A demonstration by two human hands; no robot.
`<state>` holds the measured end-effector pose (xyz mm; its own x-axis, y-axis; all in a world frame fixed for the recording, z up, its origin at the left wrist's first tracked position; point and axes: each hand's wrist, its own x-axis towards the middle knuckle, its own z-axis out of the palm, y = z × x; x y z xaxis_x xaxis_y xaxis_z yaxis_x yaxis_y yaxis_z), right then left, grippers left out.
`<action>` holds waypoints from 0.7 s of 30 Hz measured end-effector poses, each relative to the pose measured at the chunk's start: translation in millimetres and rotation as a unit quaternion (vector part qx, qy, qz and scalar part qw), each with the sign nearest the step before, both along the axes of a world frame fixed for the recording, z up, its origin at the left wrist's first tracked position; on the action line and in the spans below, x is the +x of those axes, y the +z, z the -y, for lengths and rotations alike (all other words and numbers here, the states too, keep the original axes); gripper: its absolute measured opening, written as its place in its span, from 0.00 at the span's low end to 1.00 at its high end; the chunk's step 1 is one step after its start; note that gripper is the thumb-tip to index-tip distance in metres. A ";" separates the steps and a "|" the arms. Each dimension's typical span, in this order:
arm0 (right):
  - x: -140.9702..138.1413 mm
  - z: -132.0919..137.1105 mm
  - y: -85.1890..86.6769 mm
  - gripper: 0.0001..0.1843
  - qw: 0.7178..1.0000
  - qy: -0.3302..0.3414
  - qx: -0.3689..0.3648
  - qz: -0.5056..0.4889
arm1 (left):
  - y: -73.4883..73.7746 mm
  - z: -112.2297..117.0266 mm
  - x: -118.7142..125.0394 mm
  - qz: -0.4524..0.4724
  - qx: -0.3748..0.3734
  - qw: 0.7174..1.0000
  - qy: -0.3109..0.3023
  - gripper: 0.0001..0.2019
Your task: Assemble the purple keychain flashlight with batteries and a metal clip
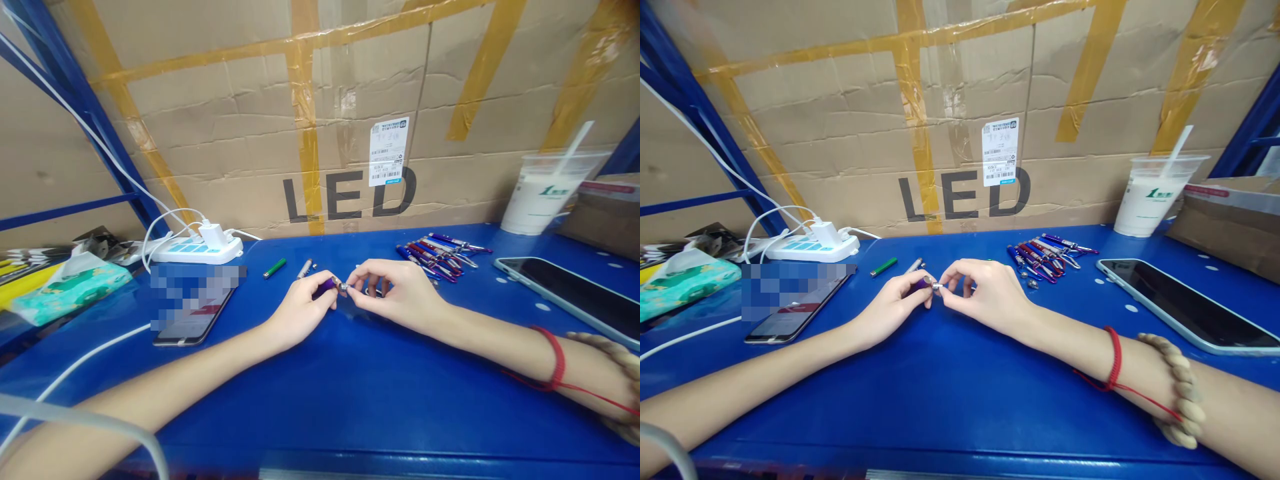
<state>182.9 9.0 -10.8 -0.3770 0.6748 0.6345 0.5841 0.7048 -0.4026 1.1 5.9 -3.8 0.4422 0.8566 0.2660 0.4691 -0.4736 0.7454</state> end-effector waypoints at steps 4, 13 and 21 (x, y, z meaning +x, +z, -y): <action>0.4 -0.1 -1.5 0.04 0.999 0.028 0.040 0.014 | 1.7 1.4 1.4 -0.012 -0.005 1.000 0.000 0.07; 2.1 -0.5 -2.3 0.04 0.996 0.054 0.062 0.022 | 4.5 4.7 3.1 -0.027 -0.021 0.999 -0.001 0.07; 1.7 0.1 -2.2 0.04 0.997 0.049 0.064 0.018 | 5.7 4.8 3.6 -0.029 -0.029 0.999 -0.001 0.07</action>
